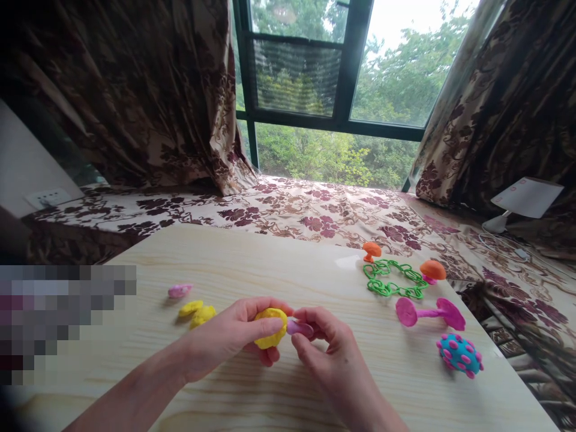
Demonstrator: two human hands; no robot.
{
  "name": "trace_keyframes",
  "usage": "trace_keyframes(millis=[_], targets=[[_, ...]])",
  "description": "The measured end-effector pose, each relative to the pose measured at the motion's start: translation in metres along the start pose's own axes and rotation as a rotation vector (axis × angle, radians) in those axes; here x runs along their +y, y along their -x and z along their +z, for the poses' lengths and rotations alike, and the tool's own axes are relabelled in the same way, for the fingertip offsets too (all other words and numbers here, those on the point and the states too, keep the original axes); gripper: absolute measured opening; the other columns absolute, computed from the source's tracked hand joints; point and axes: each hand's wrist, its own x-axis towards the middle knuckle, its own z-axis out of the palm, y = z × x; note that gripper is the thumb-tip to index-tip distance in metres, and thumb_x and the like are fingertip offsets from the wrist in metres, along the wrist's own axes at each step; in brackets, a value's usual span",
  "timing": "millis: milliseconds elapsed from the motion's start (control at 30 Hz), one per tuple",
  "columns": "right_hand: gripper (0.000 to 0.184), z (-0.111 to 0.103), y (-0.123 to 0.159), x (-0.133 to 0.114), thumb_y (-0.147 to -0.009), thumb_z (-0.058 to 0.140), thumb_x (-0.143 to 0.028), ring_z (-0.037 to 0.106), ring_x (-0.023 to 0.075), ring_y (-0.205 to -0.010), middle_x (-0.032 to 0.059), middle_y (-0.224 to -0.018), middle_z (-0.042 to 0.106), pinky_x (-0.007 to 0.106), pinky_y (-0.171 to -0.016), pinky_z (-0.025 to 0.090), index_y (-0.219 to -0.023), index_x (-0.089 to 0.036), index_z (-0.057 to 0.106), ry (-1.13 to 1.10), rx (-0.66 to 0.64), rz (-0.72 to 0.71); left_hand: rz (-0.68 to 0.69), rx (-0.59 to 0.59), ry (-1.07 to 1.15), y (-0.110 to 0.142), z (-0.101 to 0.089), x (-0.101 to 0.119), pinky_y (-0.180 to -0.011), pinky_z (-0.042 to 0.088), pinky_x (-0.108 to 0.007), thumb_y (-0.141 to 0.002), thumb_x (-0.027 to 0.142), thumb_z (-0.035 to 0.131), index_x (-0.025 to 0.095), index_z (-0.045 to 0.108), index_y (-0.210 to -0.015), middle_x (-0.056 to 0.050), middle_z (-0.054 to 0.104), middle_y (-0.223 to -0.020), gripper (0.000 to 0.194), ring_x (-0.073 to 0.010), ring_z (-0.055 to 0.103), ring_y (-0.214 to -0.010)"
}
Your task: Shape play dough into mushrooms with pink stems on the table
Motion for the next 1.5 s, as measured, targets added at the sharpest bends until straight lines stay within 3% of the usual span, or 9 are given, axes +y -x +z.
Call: trace_keyframes(millis=[233, 400, 500, 667, 1000, 1133, 1267, 1500], targets=[[0.014, 0.002, -0.001, 0.001, -0.08, 0.055, -0.015, 0.059, 0.016, -0.08, 0.0025, -0.085, 0.06, 0.027, -0.073, 0.048, -0.092, -0.02, 0.061, 0.108, -0.028, -0.054, -0.011, 0.04, 0.017, 0.0, 0.001, -0.001, -0.069, 0.047, -0.036, -0.078, 0.024, 0.053, 0.018, 0.054, -0.109, -0.004, 0.062, -0.082, 0.032, -0.0157, 0.06, -0.07], [0.008, 0.003, -0.002, 0.006, -0.081, 0.055, -0.019, 0.055, 0.0148, -0.077, 0.0039, -0.088, 0.057, 0.025, -0.069, 0.046, -0.087, -0.02, 0.06, 0.079, -0.008, -0.078, 0.026, 0.142, -0.008, -0.003, 0.004, 0.0, -0.057, 0.046, -0.03, -0.075, 0.027, 0.059, 0.017, 0.05, -0.098, -0.003, 0.06, -0.08, 0.027, -0.0125, 0.058, -0.058], [0.006, 0.004, -0.002, 0.005, -0.081, 0.056, -0.021, 0.051, 0.0133, -0.071, 0.003, -0.083, 0.055, 0.024, -0.064, 0.044, -0.084, -0.019, 0.061, 0.126, 0.001, -0.075, 0.076, 0.161, -0.04, -0.005, 0.004, -0.001, -0.051, 0.042, -0.024, -0.076, 0.029, 0.059, 0.017, 0.05, -0.088, -0.002, 0.059, -0.079, 0.02, -0.0104, 0.055, -0.056], [0.01, 0.004, 0.001, 0.001, -0.081, 0.056, -0.025, 0.047, 0.012, -0.063, 0.001, -0.074, 0.054, 0.023, -0.058, 0.041, -0.084, -0.018, 0.062, 0.156, -0.027, -0.017, 0.126, 0.16, -0.024, -0.006, 0.002, -0.006, -0.049, 0.04, -0.022, -0.076, 0.03, 0.059, 0.017, 0.05, -0.088, -0.001, 0.06, -0.076, 0.02, -0.0083, 0.052, -0.053], [0.01, 0.004, 0.001, -0.007, -0.083, 0.053, -0.025, 0.05, 0.0135, -0.067, 0.0014, -0.075, 0.057, 0.025, -0.062, 0.041, -0.082, -0.018, 0.06, 0.188, -0.032, -0.011, 0.153, 0.158, -0.006, -0.005, 0.005, -0.004, -0.05, 0.04, -0.023, -0.075, 0.031, 0.06, 0.016, 0.055, -0.09, -0.002, 0.06, -0.074, 0.022, -0.0078, 0.05, -0.052], [0.008, 0.003, 0.001, -0.002, -0.082, 0.053, -0.023, 0.051, 0.0141, -0.07, 0.001, -0.074, 0.056, 0.026, -0.066, 0.041, -0.083, -0.019, 0.061, 0.291, -0.018, -0.061, 0.206, 0.239, -0.023, -0.007, 0.001, -0.003, -0.052, 0.039, -0.022, -0.077, 0.033, 0.057, 0.015, 0.059, -0.086, 0.0, 0.057, -0.072, 0.02, -0.0084, 0.048, -0.057], [0.011, 0.003, 0.001, 0.005, -0.08, 0.055, -0.02, 0.053, 0.0161, -0.074, 0.0016, -0.079, 0.058, 0.029, -0.071, 0.041, -0.09, -0.021, 0.06, 0.435, -0.004, -0.107, 0.209, 0.321, -0.02, -0.009, -0.002, -0.003, -0.054, 0.04, -0.023, -0.08, 0.033, 0.053, 0.017, 0.059, -0.094, -0.003, 0.06, -0.084, 0.023, -0.0111, 0.051, -0.065], [0.011, 0.001, -0.001, 0.005, -0.08, 0.054, -0.016, 0.051, 0.0176, -0.075, 0.0022, -0.078, 0.057, 0.033, -0.072, 0.039, -0.084, -0.022, 0.063, 0.595, -0.056, -0.165, 0.197, 0.402, -0.012, -0.01, 0.008, -0.001, -0.05, 0.038, -0.021, -0.073, 0.028, 0.061, 0.014, 0.057, -0.09, 0.002, 0.056, -0.064, 0.022, -0.0088, 0.047, -0.055]])
